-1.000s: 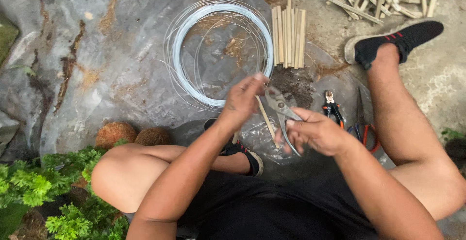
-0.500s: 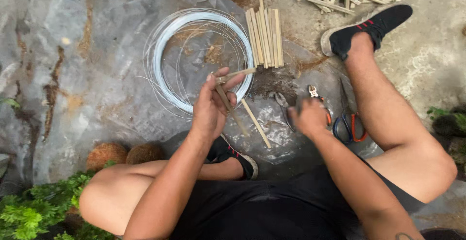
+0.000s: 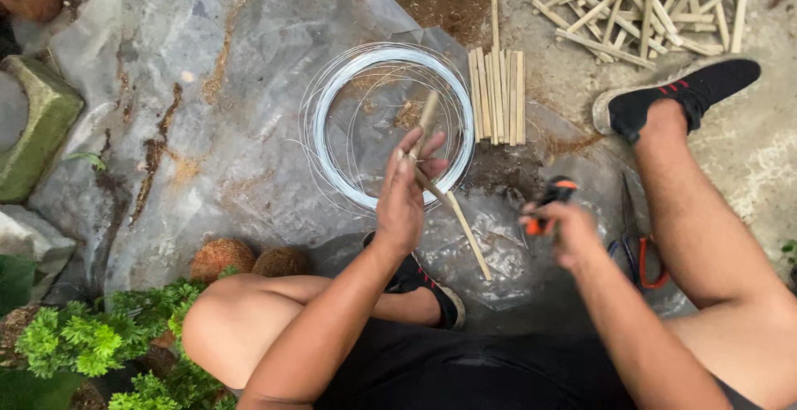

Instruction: The person sits on the ground and assembles a frame from short bamboo sticks, holding crossed sticks together and wrapping them with thin wire. They use pliers to cut and twist the wire at the joints, building up a triangular lattice of tied sticks.

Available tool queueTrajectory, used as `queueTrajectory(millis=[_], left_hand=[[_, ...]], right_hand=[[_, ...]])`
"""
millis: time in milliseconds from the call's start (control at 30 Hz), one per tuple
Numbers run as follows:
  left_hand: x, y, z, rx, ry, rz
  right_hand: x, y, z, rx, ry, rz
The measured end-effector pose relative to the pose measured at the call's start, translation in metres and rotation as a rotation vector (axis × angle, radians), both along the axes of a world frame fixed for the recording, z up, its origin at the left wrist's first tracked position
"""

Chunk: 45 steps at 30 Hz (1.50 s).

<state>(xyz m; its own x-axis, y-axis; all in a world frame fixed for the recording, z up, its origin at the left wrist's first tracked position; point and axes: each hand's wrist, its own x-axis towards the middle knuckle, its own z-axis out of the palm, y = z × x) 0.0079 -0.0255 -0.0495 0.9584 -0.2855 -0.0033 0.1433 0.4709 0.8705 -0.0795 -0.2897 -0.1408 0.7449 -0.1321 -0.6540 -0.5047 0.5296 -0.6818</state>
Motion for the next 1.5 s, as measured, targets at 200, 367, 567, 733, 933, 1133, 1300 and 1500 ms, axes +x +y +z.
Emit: queueTrajectory(millis=[200,367,567,733,933,1133,1300,1500], left_hand=[[-0.015,-0.006,0.013,0.055,-0.151,-0.034],[-0.024,-0.004,0.021,0.202,-0.277,-0.025],[-0.027,-0.005,0.024,0.259,-0.277,-0.062],[-0.028,-0.005,0.026,0.243,-0.240,-0.077],[-0.029,-0.005,0.023,0.276,-0.276,-0.067],[-0.030,-0.007,0.017,0.308,-0.282,-0.045],[-0.030,-0.008,0.014,0.298,-0.287,-0.039],[-0.031,-0.006,0.012,0.360,-0.298,-0.045]], right_hand=[[-0.022,0.085,0.082,-0.185,-0.241,0.429],[-0.012,0.109,0.120,-0.623,-0.429,0.616],[-0.007,0.112,0.126,-0.597,-0.391,0.590],[-0.007,0.110,0.123,-0.656,-0.460,0.587],[-0.006,0.111,0.125,-0.663,-0.432,0.581],[-0.002,0.111,0.136,-0.719,-0.335,0.607],[-0.001,0.114,0.136,-0.697,-0.331,0.600],[0.000,0.110,0.119,-0.597,-0.390,0.598]])
